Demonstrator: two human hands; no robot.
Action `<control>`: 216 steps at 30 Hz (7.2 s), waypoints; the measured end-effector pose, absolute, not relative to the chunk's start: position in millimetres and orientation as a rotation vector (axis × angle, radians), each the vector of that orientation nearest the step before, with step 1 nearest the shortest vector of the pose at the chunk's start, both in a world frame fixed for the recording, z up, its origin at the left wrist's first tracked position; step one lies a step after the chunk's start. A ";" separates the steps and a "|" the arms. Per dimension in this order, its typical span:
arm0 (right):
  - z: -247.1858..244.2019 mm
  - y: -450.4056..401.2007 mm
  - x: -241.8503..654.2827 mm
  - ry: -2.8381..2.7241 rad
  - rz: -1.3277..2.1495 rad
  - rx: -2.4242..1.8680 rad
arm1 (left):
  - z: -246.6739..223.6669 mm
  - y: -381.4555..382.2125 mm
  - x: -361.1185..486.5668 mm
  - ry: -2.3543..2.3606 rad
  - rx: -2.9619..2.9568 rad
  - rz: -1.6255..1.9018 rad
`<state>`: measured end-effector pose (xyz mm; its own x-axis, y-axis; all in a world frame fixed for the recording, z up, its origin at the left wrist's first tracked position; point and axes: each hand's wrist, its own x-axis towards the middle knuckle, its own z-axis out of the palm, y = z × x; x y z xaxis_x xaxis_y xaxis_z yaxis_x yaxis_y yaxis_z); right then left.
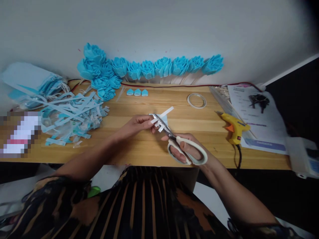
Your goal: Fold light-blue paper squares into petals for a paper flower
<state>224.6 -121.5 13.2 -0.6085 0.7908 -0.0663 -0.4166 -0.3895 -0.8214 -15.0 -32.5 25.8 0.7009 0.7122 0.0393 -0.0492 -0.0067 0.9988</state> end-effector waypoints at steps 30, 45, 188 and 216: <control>36.3 -138.4 210.2 -1.559 2.002 -0.885 | 2.0 -24.0 -11.2 0.597 1.303 0.829; 9.0 -129.4 236.3 -1.342 2.052 -0.649 | 5.2 -27.7 -10.3 0.550 1.258 0.767; 3.1 -162.8 327.8 -1.067 1.062 -1.627 | 15.2 -80.0 68.0 0.740 1.511 0.103; 40.3 10.9 202.2 -2.632 0.691 -1.942 | -16.3 -41.1 -8.0 0.707 2.896 0.354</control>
<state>202.2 10.9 40.3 -0.3116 0.8640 -0.3956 0.9469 0.2473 -0.2057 -8.0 -41.1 -16.3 0.8619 0.4688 0.1933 0.4359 -0.8797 0.1899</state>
